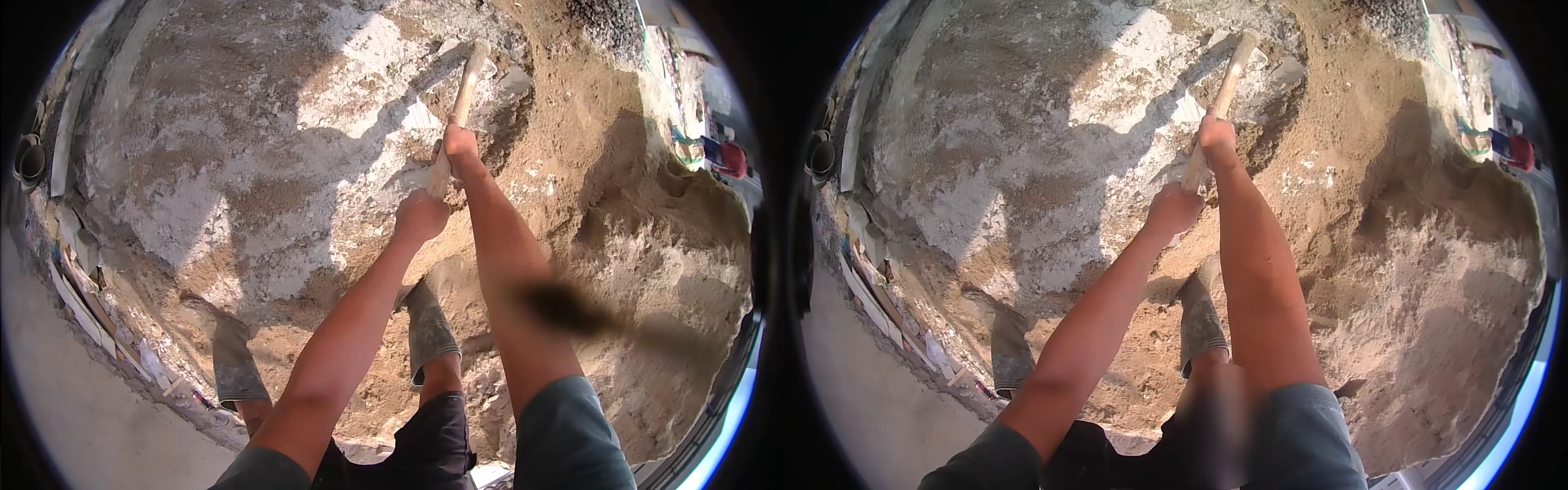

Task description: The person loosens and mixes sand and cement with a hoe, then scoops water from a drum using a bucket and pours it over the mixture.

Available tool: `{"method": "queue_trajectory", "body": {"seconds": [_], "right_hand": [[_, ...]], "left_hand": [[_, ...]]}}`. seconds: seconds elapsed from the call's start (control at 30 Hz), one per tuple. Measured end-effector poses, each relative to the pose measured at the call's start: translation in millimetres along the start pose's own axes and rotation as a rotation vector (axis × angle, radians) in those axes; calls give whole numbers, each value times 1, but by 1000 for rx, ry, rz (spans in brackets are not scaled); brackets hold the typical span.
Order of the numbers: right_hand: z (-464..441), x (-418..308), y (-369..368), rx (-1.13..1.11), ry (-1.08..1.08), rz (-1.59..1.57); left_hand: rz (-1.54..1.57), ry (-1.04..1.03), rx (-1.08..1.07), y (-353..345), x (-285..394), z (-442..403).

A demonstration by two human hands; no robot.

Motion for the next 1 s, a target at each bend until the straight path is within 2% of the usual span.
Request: {"method": "queue_trajectory", "body": {"seconds": [0.1,0.2,0.3,0.4,0.47,0.5,0.6,0.7,0.73,0.77,0.8,0.83,0.9,1.0], "right_hand": [[-8,37,6,44,-75,-132],[77,36,5,37,-186,-322],[118,66,-4,-142,-227,-515],[152,90,-24,-202,-266,-508],[150,115,-38,-242,-319,-600],[152,125,-44,-197,-327,-546],[167,127,-69,-84,-350,-423],[199,106,-61,-103,-309,-420],[210,81,-47,9,-284,-402],[205,52,-37,-20,-152,-433],[197,29,-25,-51,-25,-462],[177,2,-11,-106,136,-537],[154,-70,25,9,341,-581],[95,-137,49,164,466,-492]], "left_hand": [[-98,15,-18,15,1,34],[-105,-22,-70,27,-4,75],[-126,-24,-78,37,-16,131],[-113,-13,-105,54,-50,193],[25,162,-227,48,-101,236],[44,178,-211,51,-120,244],[112,160,-163,45,-163,248],[148,92,-176,30,-179,257],[156,70,-191,23,-181,248],[163,44,-201,19,-179,237],[143,-103,-92,27,-154,217],[138,-159,-68,29,-126,189],[113,-254,-14,37,-65,131],[126,-389,85,55,4,47]]}}
Point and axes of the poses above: each hand's wrist, its own z-axis away from the middle knuckle, its own y-axis out of the back of the hand, x = y × z, the point moved 10 cm from there along -z, towards the middle knuckle, and after that the axes turned 4 degrees about z, right-handed, at the moved point
